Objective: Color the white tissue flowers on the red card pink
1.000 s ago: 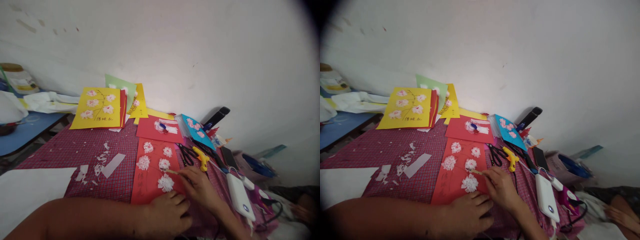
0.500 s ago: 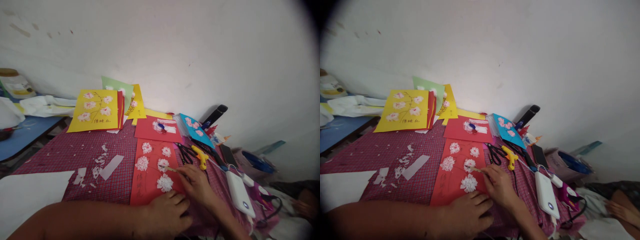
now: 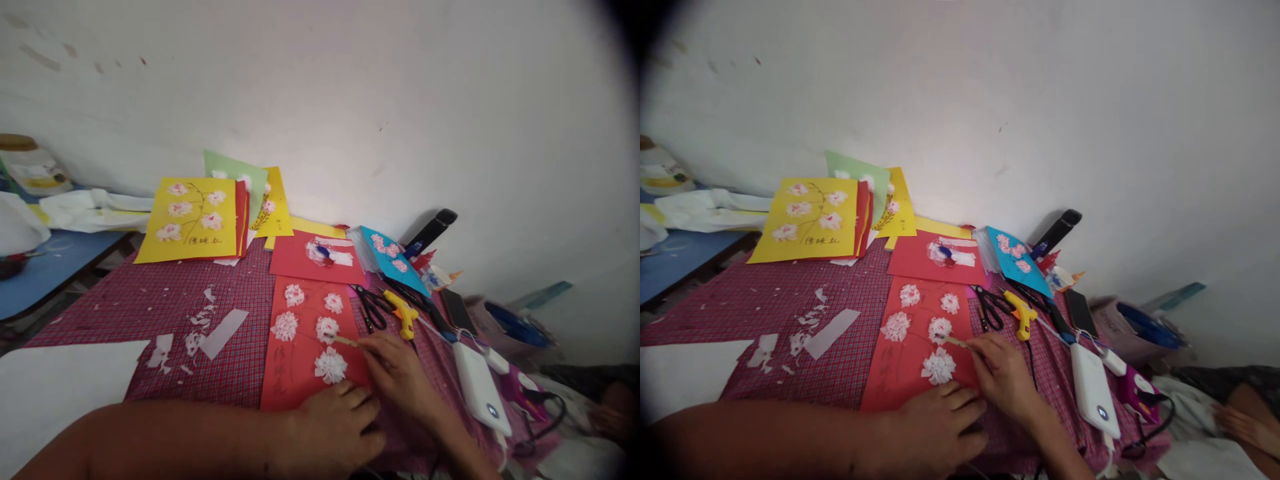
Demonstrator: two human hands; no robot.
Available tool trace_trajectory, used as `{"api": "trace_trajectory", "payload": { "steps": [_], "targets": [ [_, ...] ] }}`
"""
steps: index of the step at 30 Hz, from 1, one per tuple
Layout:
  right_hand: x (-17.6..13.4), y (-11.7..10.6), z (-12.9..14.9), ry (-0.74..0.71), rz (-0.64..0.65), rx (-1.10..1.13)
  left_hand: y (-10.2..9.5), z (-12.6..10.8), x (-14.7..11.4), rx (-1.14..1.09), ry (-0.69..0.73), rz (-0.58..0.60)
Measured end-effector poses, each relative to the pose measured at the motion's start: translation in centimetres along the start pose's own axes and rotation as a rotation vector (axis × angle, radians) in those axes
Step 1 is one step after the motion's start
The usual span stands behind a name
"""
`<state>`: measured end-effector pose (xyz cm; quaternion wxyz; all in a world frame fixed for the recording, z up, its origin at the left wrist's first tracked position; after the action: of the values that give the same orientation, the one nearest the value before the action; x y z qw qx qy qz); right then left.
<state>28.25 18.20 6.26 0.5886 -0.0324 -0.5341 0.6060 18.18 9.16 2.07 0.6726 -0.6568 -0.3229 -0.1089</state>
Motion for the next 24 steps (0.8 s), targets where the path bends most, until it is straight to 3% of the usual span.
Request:
{"api": "trace_trajectory", "payload": {
  "steps": [4, 7, 15, 19, 24],
  "targets": [
    [1.9, -1.8, -1.1, 0.02, -0.072, -0.008, 0.3, -0.2, 0.0, 0.046, 0.035, -0.066],
    [4.9, -1.6, -2.8, 0.037, -0.102, -0.086, 1.0, 0.0, 0.0, 0.085, 0.037, -0.123],
    [13.7, 3.8, -9.8, 0.194, -0.094, -0.335, 5.1, 0.5, -0.1, 0.129, 0.063, -0.119],
    [15.1, 6.3, -11.4, 0.223, -0.051, -0.394, 6.6, 1.5, 0.2, 0.069, -0.051, -0.108],
    [14.9, 7.5, -12.2, 0.248, -0.019, -0.392, 6.9, 1.5, 0.1, 0.063, -0.03, -0.099]
  ]
}}
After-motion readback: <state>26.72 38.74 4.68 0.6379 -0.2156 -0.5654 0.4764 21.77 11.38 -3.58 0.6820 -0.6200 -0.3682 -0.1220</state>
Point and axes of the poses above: each hand's wrist, its own x-axis towards the middle knuckle, its own y-axis out of the palm, z = x × y, the point moved 8 cm from there along x, towards the middle knuckle, and after that the axes turned 15 degrees about -z, right-handed, at the moved point
